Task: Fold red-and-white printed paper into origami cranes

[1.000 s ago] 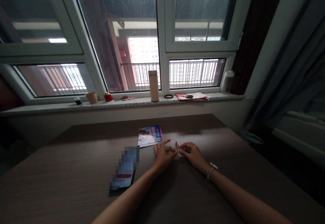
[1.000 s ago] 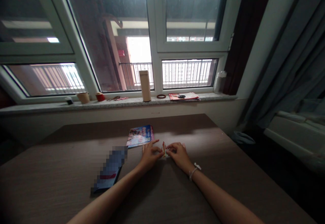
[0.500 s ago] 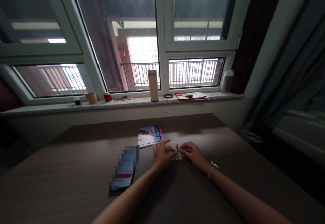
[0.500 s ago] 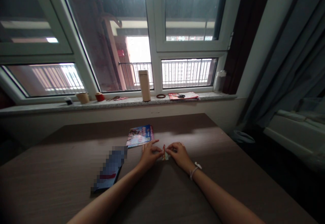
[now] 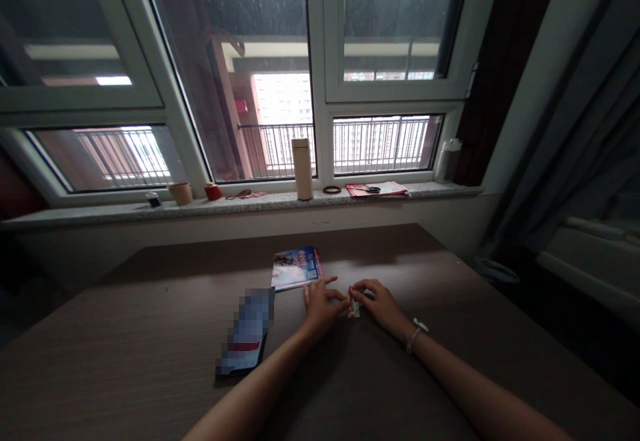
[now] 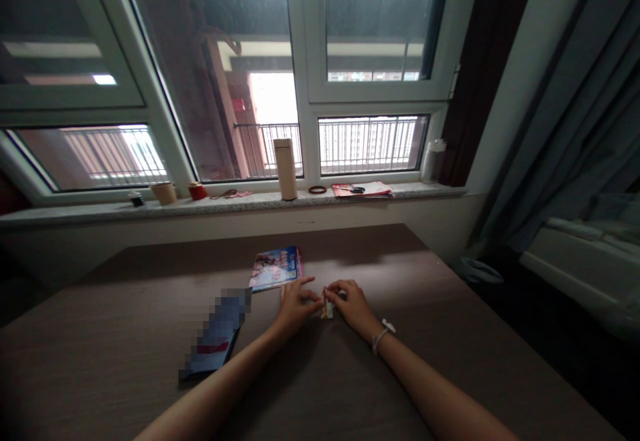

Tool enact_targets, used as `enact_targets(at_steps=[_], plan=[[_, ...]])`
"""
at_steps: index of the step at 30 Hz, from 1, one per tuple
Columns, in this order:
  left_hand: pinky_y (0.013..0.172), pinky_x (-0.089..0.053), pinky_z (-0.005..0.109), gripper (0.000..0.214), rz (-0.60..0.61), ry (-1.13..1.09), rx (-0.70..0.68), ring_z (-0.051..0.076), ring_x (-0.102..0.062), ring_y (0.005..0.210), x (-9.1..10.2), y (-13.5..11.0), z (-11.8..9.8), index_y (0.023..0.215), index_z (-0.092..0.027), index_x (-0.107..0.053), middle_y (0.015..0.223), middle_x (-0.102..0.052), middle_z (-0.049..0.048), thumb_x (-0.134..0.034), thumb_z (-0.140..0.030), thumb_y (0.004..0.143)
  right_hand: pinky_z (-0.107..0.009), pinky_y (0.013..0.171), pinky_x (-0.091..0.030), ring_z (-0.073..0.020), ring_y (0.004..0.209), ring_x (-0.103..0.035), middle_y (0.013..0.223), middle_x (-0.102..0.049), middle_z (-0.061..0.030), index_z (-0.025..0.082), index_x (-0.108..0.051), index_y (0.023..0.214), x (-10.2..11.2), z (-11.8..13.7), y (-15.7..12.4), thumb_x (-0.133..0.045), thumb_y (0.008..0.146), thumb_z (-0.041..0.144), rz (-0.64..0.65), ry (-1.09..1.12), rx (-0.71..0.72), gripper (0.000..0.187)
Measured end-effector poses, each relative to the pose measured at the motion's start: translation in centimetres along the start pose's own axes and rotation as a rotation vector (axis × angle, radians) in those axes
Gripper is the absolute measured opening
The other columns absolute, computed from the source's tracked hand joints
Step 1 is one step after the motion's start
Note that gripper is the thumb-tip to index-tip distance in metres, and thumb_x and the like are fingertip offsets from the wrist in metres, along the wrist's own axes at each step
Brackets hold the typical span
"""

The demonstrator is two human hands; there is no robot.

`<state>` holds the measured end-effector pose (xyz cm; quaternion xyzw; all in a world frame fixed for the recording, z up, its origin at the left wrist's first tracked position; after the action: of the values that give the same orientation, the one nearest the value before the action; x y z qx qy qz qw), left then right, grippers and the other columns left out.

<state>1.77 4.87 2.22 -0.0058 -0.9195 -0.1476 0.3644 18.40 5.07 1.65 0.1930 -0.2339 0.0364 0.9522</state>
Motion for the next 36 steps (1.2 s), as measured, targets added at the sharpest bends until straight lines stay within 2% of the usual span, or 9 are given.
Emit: enact_targets(at_steps=[5, 9, 15, 19, 24, 28, 31, 34, 36], plan=[[0.113, -0.010, 0.056, 0.006, 0.025, 0.007, -0.015, 0.029, -0.040, 0.127, -0.1, -0.1, -0.2, 0.071, -0.026, -0.074, 0.133, -0.057, 0.0001, -0.075, -0.032, 0.069, -0.032, 0.083, -0.042, -0.0197, 0.087, -0.057, 0.081, -0.064, -0.0028, 0.020, -0.065, 0.076, 0.1, 0.4, -0.1, -0.059, 0.082, 0.035, -0.014, -0.018, 0.020, 0.017], [0.113, -0.012, 0.055, 0.005, 0.020, 0.011, -0.026, 0.029, -0.041, 0.126, 0.1, -0.1, -0.4, 0.070, -0.027, -0.074, 0.133, -0.057, -0.0002, -0.077, -0.030, 0.068, -0.032, 0.083, -0.042, -0.0196, 0.086, -0.057, 0.080, -0.065, -0.0024, 0.020, -0.066, 0.077, 0.0, 0.5, 0.0, -0.059, 0.082, 0.035, -0.012, -0.022, 0.016, 0.018], [0.110, -0.025, 0.049, 0.004, -0.074, -0.008, -0.031, 0.027, -0.045, 0.123, 0.8, -0.1, -0.5, 0.072, -0.027, -0.074, 0.130, -0.059, 0.0007, -0.074, -0.031, 0.072, -0.035, 0.093, -0.041, -0.0226, 0.100, -0.057, 0.092, -0.068, -0.0041, 0.022, -0.068, 0.099, -0.1, -0.9, 0.0, -0.067, 0.077, 0.041, 0.004, 0.050, -0.030, 0.030], [0.108, -0.030, 0.047, 0.004, -0.096, -0.015, -0.023, 0.026, -0.047, 0.121, 1.0, 0.0, -0.4, 0.073, -0.027, -0.075, 0.129, -0.059, 0.0000, -0.072, -0.031, 0.073, -0.034, 0.088, -0.044, -0.0218, 0.094, -0.058, 0.089, -0.066, -0.0044, 0.021, -0.070, 0.084, -0.2, -1.2, -0.1, -0.069, 0.074, 0.036, 0.016, 0.016, -0.032, 0.019], [0.112, -0.021, 0.051, 0.015, -0.036, 0.026, -0.001, 0.029, -0.042, 0.125, 0.4, -0.1, -0.2, 0.085, -0.031, -0.076, 0.133, -0.057, -0.0005, -0.073, -0.038, 0.071, -0.031, 0.082, -0.045, -0.0198, 0.086, -0.058, 0.083, -0.064, -0.0032, 0.020, -0.067, 0.075, 0.3, -0.7, -0.1, -0.066, 0.074, 0.030, -0.044, -0.049, -0.067, 0.010], [0.113, -0.013, 0.056, 0.012, 0.018, 0.051, -0.003, 0.031, -0.039, 0.128, -0.2, -0.1, -0.1, 0.076, -0.028, -0.075, 0.134, -0.057, 0.0008, -0.075, -0.038, 0.070, -0.031, 0.080, -0.045, -0.0196, 0.084, -0.059, 0.082, -0.064, -0.0037, 0.019, -0.066, 0.072, 0.5, -0.6, 0.0, -0.066, 0.073, 0.027, -0.057, -0.051, -0.068, 0.009], [0.112, -0.012, 0.056, 0.008, 0.012, 0.058, -0.008, 0.030, -0.038, 0.128, -0.2, 0.0, -0.1, 0.075, -0.028, -0.075, 0.133, -0.057, 0.0008, -0.072, -0.035, 0.073, -0.033, 0.083, -0.046, -0.0207, 0.087, -0.060, 0.085, -0.065, -0.0047, 0.019, -0.068, 0.078, 0.3, -1.0, 0.1, -0.067, 0.073, 0.031, -0.047, -0.021, -0.053, 0.013], [0.112, -0.017, 0.053, 0.008, 0.000, 0.058, -0.008, 0.029, -0.038, 0.128, 0.0, 0.0, -0.3, 0.077, -0.027, -0.075, 0.133, -0.057, 0.0007, -0.069, -0.033, 0.075, -0.035, 0.088, -0.046, -0.0213, 0.091, -0.062, 0.092, -0.067, -0.0053, 0.019, -0.069, 0.092, 0.0, -1.4, 0.0, -0.069, 0.072, 0.034, -0.030, 0.044, -0.043, 0.024], [0.111, -0.018, 0.053, 0.009, 0.003, 0.052, -0.015, 0.029, -0.037, 0.128, 0.1, 0.0, -0.4, 0.078, -0.027, -0.075, 0.133, -0.057, 0.0007, -0.069, -0.033, 0.076, -0.036, 0.088, -0.047, -0.0207, 0.088, -0.063, 0.090, -0.067, -0.0044, 0.019, -0.068, 0.096, -0.2, -1.5, 0.0, -0.070, 0.071, 0.033, -0.007, 0.078, -0.039, 0.029]])
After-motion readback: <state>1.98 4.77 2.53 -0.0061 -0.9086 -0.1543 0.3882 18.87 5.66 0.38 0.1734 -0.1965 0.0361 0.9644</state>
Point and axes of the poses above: each hand's wrist, its own y-axis towards the middle knuckle, its own x-axis out of the back of the hand, z = x × y, the point moved 5 cm from there along y, towards the middle knuckle
